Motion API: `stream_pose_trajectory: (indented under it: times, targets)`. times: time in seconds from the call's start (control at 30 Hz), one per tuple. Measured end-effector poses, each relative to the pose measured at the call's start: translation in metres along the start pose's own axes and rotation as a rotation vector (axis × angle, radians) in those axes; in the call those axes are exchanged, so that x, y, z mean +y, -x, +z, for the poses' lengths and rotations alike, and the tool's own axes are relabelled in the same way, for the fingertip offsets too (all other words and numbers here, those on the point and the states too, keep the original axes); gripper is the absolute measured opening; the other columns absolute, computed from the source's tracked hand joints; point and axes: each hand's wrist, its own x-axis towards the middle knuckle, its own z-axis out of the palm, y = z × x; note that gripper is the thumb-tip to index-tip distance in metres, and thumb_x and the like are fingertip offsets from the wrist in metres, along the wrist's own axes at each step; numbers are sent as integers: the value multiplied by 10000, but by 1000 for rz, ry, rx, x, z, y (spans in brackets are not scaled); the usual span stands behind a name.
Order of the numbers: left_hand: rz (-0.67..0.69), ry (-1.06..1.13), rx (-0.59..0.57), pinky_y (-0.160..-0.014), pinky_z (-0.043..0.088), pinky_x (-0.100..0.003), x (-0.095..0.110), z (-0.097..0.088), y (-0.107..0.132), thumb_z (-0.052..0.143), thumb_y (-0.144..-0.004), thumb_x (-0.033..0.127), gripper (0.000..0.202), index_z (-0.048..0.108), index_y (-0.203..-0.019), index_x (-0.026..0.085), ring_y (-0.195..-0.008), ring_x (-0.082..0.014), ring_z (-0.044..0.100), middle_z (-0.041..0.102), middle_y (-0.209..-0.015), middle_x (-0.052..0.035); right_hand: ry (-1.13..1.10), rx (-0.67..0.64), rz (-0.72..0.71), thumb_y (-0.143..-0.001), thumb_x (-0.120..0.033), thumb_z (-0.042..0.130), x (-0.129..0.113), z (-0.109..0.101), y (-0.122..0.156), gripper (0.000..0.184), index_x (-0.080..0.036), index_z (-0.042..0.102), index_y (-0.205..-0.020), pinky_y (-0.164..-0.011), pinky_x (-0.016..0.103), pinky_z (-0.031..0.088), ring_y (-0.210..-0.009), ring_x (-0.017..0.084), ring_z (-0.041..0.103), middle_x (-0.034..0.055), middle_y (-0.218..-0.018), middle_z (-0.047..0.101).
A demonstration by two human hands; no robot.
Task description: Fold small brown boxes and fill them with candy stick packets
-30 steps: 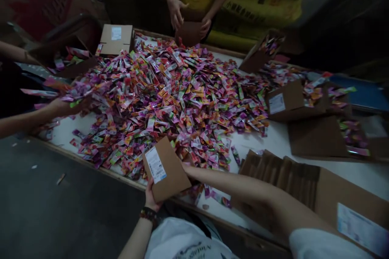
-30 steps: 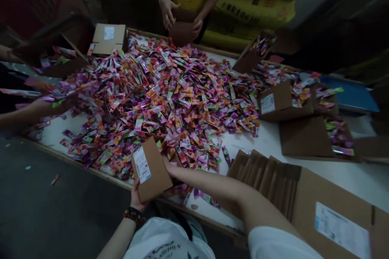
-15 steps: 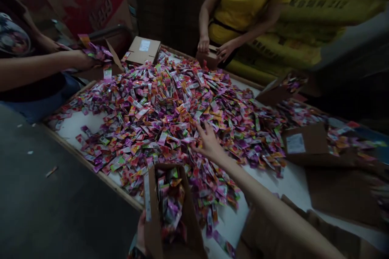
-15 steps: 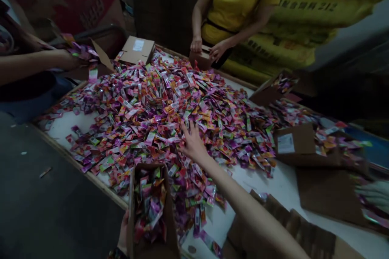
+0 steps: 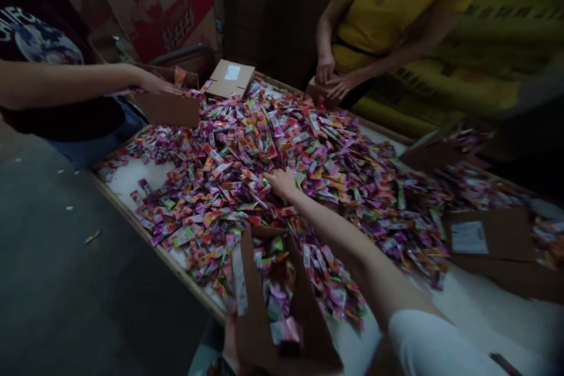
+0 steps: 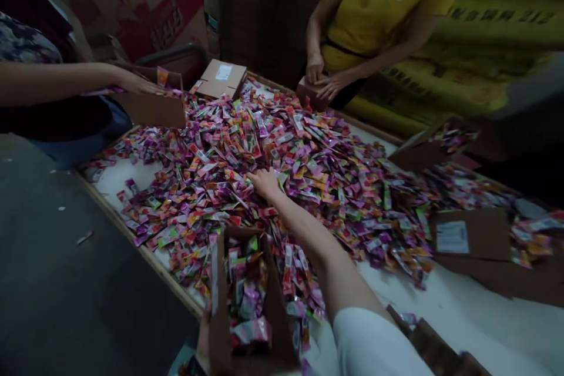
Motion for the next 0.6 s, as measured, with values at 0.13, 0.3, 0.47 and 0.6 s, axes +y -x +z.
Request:
stream_pose_trajectory:
  times: [0.13,0.3,0.47,0.6]
  targets:
    - [9,40,93,-609,562,-370,-4,44,10,497,-882,478,455,762,-772,125,-635,-284,711,748,-750,-162,-26,28,109,-762,-219,637,15,-47,36,527,-215,569,-1285,-875,386,413,-953,288,639,129,-1030,703]
    - [-23,-38,119,-631,552,-429,-1,65,16,438,-903,503,510,755,-894,103,-728,-336,723,756,-837,-184,-561,262,410,-582,-229,775,40,-103,100,255,-134,706,-809,-741,326,472,-758,259,643,52,-729,679]
    - [-51,-5,70,-657,552,-420,0,59,11,474,-886,533,500,759,-880,122,-742,-320,725,763,-820,-147,-1048,136,351,-548,-149,759,5,-86,152,290,-117,672,-823,-709,270,526,-761,189,638,30,-849,709]
    - [-22,15,29,-748,547,-393,1,50,3,508,-895,471,397,763,-900,166,-833,-284,726,772,-857,-87,-506,-215,317,-691,-135,670,-45,-36,174,398,-115,640,-1087,-754,324,532,-864,244,660,118,-990,707]
